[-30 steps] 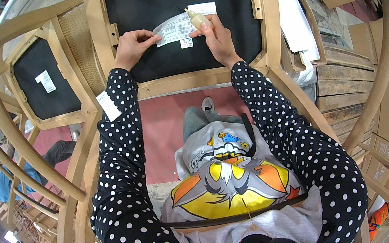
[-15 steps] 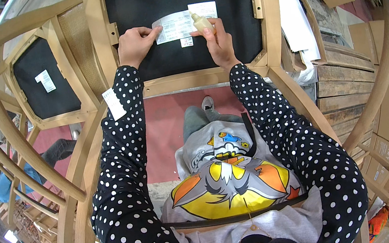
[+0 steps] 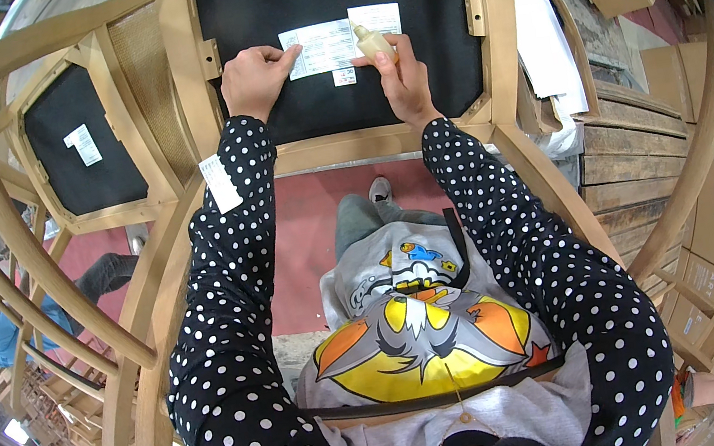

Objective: The person applies adhesive labels to the underside of wooden chairs using a small bottle. They place each label, press it down, and then move the chair to a nearby stack. The process is repeated for multiple chairs in a workshop setting.

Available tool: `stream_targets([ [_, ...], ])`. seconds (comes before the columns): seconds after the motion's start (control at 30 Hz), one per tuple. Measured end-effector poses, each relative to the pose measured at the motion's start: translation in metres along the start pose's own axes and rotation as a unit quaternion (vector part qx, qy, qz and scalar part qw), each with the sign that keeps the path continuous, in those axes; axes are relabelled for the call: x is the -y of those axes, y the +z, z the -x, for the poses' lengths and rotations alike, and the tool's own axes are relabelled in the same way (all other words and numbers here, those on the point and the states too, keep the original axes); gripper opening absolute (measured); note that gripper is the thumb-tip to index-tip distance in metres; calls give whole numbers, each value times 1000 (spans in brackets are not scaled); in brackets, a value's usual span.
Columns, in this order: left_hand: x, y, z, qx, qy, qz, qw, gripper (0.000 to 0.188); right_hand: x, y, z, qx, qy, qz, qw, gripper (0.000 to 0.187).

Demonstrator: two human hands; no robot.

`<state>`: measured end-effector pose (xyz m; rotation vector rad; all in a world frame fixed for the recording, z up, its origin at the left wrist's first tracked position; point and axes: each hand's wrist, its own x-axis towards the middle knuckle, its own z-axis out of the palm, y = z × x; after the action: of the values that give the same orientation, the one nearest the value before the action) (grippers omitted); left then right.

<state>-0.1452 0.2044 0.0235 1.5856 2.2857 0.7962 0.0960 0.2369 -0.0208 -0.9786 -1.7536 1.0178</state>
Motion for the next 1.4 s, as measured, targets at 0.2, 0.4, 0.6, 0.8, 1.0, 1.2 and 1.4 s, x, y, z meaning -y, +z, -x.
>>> stream_targets([
  [0.2,2,5,4,-32,18,25,999,46,-1,-3,1,13,27,14,999,33],
  [0.4,-7,1,5,-32,13,-44,998,52,-4,0,1,-5,14,1,1000,32],
  [0.6,-5,-19,-10,19,-59,-201,978,64,-2,-1,-1,-15,-3,-6,1000,32],
  [0.8,-8,37,41,-126,265,-168,941,82,12,-12,-15,-141,33,-107,984,30],
  [1.0,21,54,66,-43,197,-275,940,104,23,-24,-35,-175,24,-93,980,35],
  [1.2,-17,82,46,-91,198,-214,952,114,19,-24,-32,-174,13,-97,980,37],
  [1.4,-42,97,25,-76,310,-77,944,115,15,-23,-30,-174,36,-99,979,37],
])
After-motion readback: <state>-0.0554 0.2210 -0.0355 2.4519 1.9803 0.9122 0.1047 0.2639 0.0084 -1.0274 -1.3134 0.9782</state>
